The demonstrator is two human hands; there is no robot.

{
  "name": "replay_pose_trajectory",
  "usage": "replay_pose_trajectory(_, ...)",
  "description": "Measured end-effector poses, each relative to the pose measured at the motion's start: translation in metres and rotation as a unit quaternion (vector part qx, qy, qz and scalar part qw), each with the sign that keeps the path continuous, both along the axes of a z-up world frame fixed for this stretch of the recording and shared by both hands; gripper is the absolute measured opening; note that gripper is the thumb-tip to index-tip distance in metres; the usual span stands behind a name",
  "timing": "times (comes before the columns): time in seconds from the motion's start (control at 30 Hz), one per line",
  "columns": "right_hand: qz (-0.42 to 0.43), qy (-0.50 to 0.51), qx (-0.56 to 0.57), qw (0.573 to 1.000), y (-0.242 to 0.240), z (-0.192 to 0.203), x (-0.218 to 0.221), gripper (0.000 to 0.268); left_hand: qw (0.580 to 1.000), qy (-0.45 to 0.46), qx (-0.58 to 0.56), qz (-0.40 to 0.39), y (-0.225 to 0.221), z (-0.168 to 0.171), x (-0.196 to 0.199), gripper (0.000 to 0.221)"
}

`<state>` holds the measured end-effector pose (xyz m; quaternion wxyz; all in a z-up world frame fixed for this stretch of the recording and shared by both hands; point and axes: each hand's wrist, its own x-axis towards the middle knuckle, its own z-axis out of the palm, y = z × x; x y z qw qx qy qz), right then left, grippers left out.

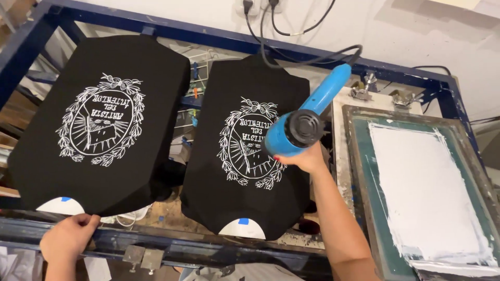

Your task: Screen printing a white design onto black fabric pieces and drying the ink with a handheld heat gun.

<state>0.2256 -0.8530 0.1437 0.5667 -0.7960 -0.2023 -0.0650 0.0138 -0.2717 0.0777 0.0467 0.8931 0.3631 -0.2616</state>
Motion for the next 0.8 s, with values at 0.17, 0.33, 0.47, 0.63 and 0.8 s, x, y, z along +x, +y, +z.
replay_pose_trajectory(0.17,0.127,0.048,0.01,0.991,-0.027,0.008,-0.012,0.063,1.0,0.005,0.009,0.001,0.0,-0.003,-0.001,0.051)
replay_pose_trajectory(0.33,-0.079,0.013,-0.077,0.994,-0.031,0.009,-0.019,0.081,1.0,0.013,0.019,-0.001,-0.002,-0.002,-0.002,0.052)
replay_pose_trajectory(0.47,0.088,0.104,-0.002,0.991,-0.052,0.001,-0.028,0.076,1.0,0.012,0.007,0.001,0.003,-0.005,-0.001,0.053)
replay_pose_trajectory(0.63,-0.091,-0.037,-0.039,0.994,-0.059,0.004,-0.012,0.101,1.0,0.007,0.01,0.0,0.0,-0.002,-0.002,0.053)
replay_pose_trajectory(0.8,0.001,0.057,0.019,0.998,-0.104,-0.026,0.025,0.098,0.999,0.035,-0.009,0.006,0.002,-0.002,0.002,0.05)
